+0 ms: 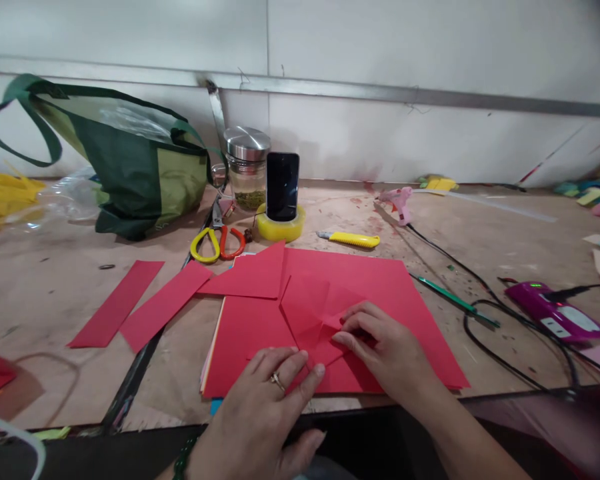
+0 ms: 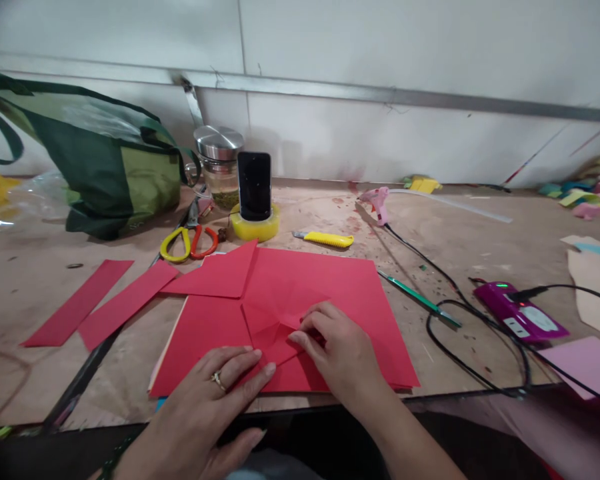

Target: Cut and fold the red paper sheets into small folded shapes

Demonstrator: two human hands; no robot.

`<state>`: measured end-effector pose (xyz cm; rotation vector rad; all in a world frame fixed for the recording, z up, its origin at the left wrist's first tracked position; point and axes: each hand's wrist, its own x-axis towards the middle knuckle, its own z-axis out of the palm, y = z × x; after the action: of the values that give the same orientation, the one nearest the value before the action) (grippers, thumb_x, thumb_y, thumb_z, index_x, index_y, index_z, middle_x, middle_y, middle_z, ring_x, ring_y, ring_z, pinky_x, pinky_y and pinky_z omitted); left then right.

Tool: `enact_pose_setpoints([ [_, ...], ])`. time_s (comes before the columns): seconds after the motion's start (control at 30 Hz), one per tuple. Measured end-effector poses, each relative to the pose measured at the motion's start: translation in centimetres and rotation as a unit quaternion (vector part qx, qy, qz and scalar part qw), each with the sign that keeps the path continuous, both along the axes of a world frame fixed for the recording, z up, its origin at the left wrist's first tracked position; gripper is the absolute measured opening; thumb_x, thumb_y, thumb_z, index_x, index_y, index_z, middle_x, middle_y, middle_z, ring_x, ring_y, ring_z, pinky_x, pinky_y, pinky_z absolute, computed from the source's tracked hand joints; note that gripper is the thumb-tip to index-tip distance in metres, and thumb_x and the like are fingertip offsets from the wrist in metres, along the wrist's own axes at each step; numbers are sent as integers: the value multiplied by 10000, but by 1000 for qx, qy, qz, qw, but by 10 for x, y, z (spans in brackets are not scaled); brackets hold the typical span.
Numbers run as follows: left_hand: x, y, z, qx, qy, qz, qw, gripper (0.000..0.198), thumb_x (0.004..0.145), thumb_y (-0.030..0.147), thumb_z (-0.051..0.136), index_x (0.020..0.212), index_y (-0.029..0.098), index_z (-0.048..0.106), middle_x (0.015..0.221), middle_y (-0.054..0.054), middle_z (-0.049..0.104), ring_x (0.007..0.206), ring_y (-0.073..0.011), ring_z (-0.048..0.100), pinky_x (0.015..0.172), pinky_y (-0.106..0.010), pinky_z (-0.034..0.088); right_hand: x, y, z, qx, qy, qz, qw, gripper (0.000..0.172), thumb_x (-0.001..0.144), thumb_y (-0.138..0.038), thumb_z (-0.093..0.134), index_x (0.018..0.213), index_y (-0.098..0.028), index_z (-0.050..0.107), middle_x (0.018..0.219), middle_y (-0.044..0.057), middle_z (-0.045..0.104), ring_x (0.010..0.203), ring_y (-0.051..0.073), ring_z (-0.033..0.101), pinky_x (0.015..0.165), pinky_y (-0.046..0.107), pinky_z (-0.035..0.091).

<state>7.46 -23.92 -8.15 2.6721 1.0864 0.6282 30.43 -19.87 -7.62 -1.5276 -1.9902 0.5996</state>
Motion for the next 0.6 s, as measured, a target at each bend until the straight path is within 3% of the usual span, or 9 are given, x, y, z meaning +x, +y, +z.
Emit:
enact_pose_setpoints([
  [0.27,4,0,2,0,6,20,1000,463,815,363,624,1250,207,599,1181,-76,675,1045,-283,599,882,-442,536,-3,1,0,2,-26,-7,1000,122,878,-265,614,768,-214,605,865,17,613,787,164,600,683,279,464],
  [0.43,6,2,7,-12,16,3,1000,501,822,450,614,1241,175,613,1279,-73,633,1065,-305,600,880,-450,540,-6,-1,3,8,-73,-26,997,88,909,-238,526,953,-220,601,929,38,629,799,184,615,680,307,495],
  [0.5,6,4,8,-28,16,-2,999,508,815,449,621,1242,174,613,1286,-55,631,1075,-304,593,886,-445,538,-7,-4,6,12,-91,-24,995,214,901,-280,544,1104,-219,571,1017,64,631,878,214,620,731,347,515],
  [0.6,8,7,10,-51,16,1,999,498,812,451,626,1234,188,617,1281,-38,635,1093,-299,584,956,-492,488,-10,-10,9,32,-117,-4,993,535,838,-367,634,1313,-200,454,1186,123,587,1069,281,572,863,436,506],
])
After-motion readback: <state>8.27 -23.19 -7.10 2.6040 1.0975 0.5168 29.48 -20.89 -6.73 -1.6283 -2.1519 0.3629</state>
